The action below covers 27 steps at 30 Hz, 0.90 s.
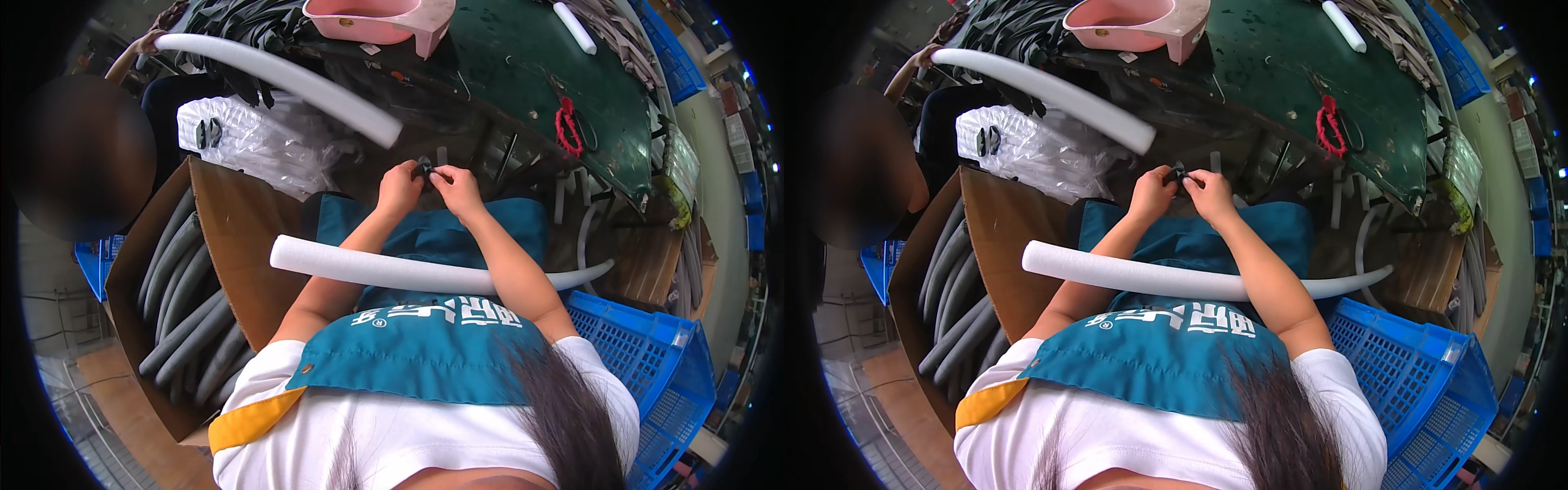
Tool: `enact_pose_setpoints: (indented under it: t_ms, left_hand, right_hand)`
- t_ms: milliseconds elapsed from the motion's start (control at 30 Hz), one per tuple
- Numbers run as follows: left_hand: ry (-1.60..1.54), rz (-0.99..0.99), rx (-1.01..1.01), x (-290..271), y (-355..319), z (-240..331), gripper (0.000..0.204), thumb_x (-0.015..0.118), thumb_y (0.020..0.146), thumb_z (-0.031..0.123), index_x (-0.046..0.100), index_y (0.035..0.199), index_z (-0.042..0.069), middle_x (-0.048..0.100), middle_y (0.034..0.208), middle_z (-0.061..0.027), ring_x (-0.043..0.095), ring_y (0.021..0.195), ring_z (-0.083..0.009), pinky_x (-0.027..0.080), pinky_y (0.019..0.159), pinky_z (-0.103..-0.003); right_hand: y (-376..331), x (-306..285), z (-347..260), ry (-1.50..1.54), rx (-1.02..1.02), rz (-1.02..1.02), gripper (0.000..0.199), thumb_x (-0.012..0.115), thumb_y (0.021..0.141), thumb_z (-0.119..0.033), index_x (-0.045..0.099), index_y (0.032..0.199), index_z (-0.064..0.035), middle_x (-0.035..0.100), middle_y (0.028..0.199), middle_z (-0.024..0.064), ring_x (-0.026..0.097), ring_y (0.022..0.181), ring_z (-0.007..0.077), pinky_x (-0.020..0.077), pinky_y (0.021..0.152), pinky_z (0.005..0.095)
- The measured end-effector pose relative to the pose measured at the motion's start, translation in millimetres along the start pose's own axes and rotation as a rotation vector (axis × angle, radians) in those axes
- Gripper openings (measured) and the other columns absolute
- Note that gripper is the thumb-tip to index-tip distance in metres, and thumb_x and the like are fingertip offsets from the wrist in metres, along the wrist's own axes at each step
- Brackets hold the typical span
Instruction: The person slides gray fabric sleeves onto white foam rollers, ties the open ends with string, and trims the excess with scissors. The finished rollers are placed into a cardboard box. The person repeats this process for multiple rollers.
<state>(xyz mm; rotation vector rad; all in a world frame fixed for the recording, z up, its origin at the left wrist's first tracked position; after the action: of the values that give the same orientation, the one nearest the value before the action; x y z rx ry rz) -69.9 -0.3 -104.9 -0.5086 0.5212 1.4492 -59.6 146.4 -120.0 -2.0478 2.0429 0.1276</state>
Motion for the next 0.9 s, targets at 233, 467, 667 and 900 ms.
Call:
enact_pose_setpoints:
  t_ms: [233, 467, 667, 900]
  left_hand:
    - [-0.067, 0.003, -0.113, 0.2, -3.9, 7.4, 0.023, 0.066, 0.071, 0.009, 0.065, 0.092, 0.002, 0.065, 0.074, -0.0157, 0.065, 0.070, -0.0315, 0.051, 0.064, -0.036]
    - [0.116, -0.015, -0.047, -1.7, -5.0, 16.4, 0.018, 0.068, 0.072, 0.016, 0.060, 0.078, 0.002, 0.065, 0.070, -0.0140, 0.064, 0.068, -0.0336, 0.051, 0.063, -0.038]
    - [0.130, 0.042, 0.017, 11.3, -6.4, 0.3, 0.017, 0.069, 0.071, 0.013, 0.060, 0.082, 0.005, 0.066, 0.076, -0.0165, 0.065, 0.076, -0.0366, 0.051, 0.067, -0.043]
    - [0.342, 0.045, -0.054, 2.3, -3.0, 15.3, 0.021, 0.072, 0.071, 0.016, 0.056, 0.079, 0.005, 0.065, 0.073, -0.0156, 0.065, 0.075, -0.0366, 0.051, 0.065, -0.042]
  right_hand:
    - [-0.4, -12.4, -18.7, -0.413, -0.059, 0.142, 0.020, 0.071, 0.074, -0.012, 0.054, 0.075, -0.0022, 0.063, 0.073, 0.0147, 0.064, 0.070, 0.0336, 0.0504, 0.065, 0.0414]
    - [-4.1, -3.5, -3.4, -0.400, -0.216, 0.208, 0.013, 0.065, 0.074, -0.006, 0.052, 0.075, -0.0046, 0.059, 0.074, 0.0140, 0.061, 0.072, 0.0351, 0.0483, 0.064, 0.0421]
    - [-3.6, -2.1, -11.4, -0.514, -0.113, 0.184, 0.014, 0.064, 0.070, 0.000, 0.052, 0.075, -0.0046, 0.060, 0.075, 0.0135, 0.061, 0.073, 0.0354, 0.0485, 0.065, 0.0423]
    - [-3.7, 0.1, 7.0, -0.401, 0.029, 0.192, 0.012, 0.065, 0.072, -0.006, 0.059, 0.082, -0.0037, 0.066, 0.078, 0.0148, 0.065, 0.081, 0.0353, 0.0505, 0.071, 0.0433]
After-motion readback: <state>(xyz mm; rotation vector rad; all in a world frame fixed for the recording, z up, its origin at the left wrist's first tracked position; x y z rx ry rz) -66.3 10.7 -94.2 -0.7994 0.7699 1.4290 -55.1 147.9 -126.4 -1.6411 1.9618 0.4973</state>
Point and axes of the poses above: each hand's wrist, its own y-axis towards the middle knuckle, its own x-axis out of the palm, z = x × y, the point moved 4 cm from there along y, towards the middle knuckle
